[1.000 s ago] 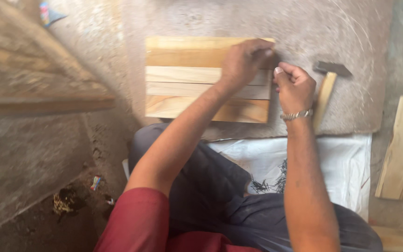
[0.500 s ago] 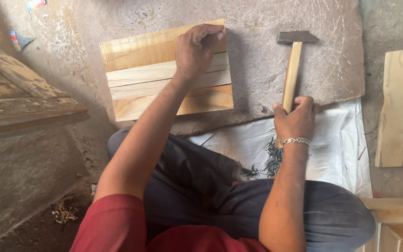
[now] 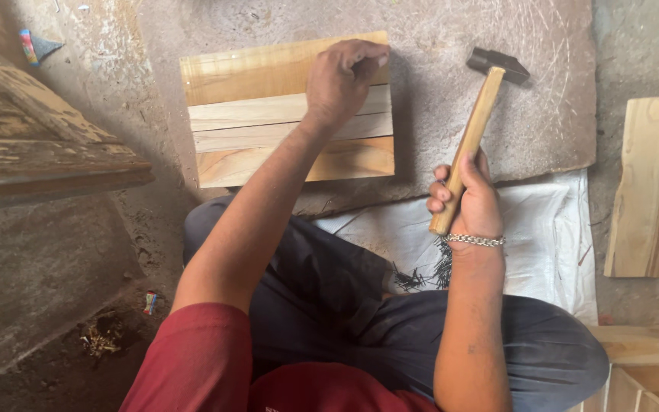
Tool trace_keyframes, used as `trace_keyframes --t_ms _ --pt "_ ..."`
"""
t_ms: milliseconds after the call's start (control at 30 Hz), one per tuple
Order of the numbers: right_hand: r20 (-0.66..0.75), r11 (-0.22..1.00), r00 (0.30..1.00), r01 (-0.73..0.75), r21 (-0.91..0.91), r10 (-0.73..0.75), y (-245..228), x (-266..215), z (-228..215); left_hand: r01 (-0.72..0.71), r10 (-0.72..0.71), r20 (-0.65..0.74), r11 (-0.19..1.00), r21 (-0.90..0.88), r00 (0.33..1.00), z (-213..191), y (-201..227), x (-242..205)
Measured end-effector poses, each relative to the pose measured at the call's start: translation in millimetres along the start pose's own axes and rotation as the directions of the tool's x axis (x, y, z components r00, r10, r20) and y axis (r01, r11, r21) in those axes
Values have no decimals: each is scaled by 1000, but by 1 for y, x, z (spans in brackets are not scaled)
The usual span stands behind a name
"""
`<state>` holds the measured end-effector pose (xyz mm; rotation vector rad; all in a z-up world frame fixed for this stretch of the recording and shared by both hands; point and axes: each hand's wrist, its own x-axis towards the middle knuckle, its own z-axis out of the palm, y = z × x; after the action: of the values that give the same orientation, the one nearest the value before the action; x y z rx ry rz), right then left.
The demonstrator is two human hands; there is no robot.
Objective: The person assembles a wooden box by nailing wooden planks together using a hammer. They sit on the floor, align the planks, and repeatedly hammer nails to secure the structure.
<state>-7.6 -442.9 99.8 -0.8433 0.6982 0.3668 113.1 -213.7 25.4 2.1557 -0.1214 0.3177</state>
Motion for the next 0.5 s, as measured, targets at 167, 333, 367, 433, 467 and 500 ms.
trace_keyframes --t_ms 167,333,367,433,467,500 --pt "-95 703 964 111 -702 -247 1 -36 27 -11 11 9 999 49 1000 5 1 2" --pt "494 -128 665 520 -845 -560 5 -70 35 76 -87 116 992 100 989 4 -1 1" --pt "722 -436 445 586 -682 -530 6 -69 38 69 -81 131 993 94 988 4 -1 5" --pt "588 -216 623 570 -793 -515 7 -65 46 106 -112 139 993 49 984 1 -1 6" --pt "520 -97 706 546 -832 -481 7 -62 50 126 -128 143 992 27 981 0 -1 7" --pt "502 -129 747 500 -857 -436 7 -59 54 138 -143 152 990 42 978 -2 -2 6"
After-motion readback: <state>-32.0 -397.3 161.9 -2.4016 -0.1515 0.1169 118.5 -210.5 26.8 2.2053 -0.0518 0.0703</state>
